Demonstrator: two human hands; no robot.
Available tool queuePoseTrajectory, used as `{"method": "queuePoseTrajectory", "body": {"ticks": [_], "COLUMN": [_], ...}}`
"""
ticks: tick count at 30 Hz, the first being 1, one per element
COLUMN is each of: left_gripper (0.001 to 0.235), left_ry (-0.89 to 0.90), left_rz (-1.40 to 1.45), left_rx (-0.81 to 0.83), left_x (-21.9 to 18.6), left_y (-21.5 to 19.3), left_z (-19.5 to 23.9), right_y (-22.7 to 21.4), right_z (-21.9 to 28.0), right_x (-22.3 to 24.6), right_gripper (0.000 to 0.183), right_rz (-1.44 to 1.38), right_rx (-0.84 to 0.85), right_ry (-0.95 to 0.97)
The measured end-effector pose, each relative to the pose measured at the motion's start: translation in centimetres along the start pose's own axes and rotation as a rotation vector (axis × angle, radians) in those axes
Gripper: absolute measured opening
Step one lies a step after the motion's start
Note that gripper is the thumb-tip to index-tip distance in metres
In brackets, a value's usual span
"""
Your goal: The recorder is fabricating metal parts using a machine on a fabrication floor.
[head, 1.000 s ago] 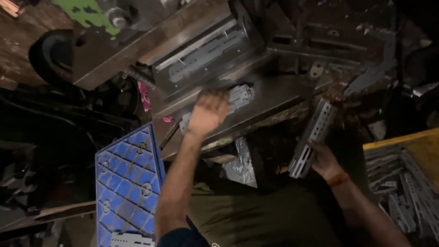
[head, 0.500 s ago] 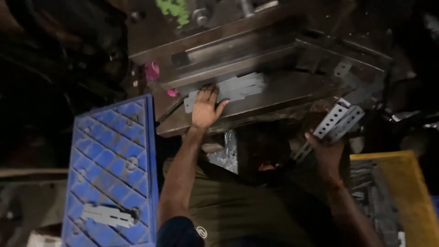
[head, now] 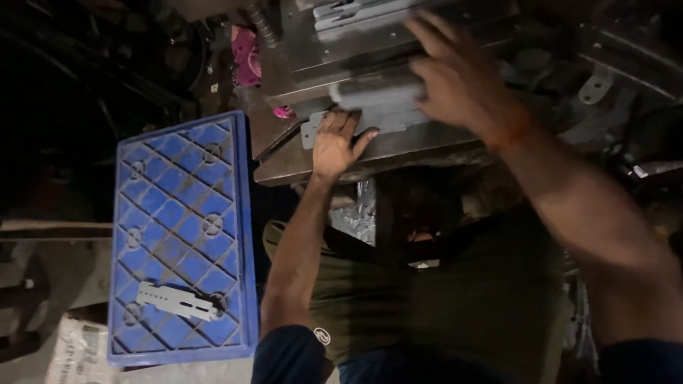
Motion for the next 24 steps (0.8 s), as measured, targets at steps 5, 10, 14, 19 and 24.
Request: {"method": "queuePoseTrajectory", "body": {"ticks": [5, 10, 14, 19, 24], "left_gripper": [0.055, 0.056, 0.064, 0.058, 0.057], "left_ry": [0.054, -0.006, 0.085, 0.079, 0.162], "left_rz": [0.040, 0.106, -0.143, -0.113, -0.219], "left_rx": [-0.138, -0.034, -0.051, -0.016, -0.009], "left_x": [-0.4, 1.4, 3.9, 1.4, 6.4], "left_y": [-1.0, 0.6, 3.2, 0.6, 3.2], "left_z": [-0.3, 0.5, 1.8, 1.3, 3.9], "right_y": [1.7, 2.9, 4.6, 19.3, 20.9], "right_z": [-6.5, -0.8, 11.6, 41.3, 62.4], "right_x": [-3.3, 0.1, 3.7, -1.5, 8.8], "right_gripper": [0.040, 0.033, 0.035, 0.038, 0.069], "right_rz": [-0.016, -0.080, -0.191, -0.135, 0.051], "right_rx": [-0.100, 0.017, -0.152, -0.189, 0.067], "right_ry": [-0.223, -0.082, 0.094, 0.529, 1.138]}}
Point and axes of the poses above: each hand's wrist, its own z-axis away from the middle knuckle, its own y-axis out of the palm, x = y × z, the point moved 1 cm from there along -z, towards the middle knuckle, and after that the axes turned 14 degrees about x, right-handed, at the moved point
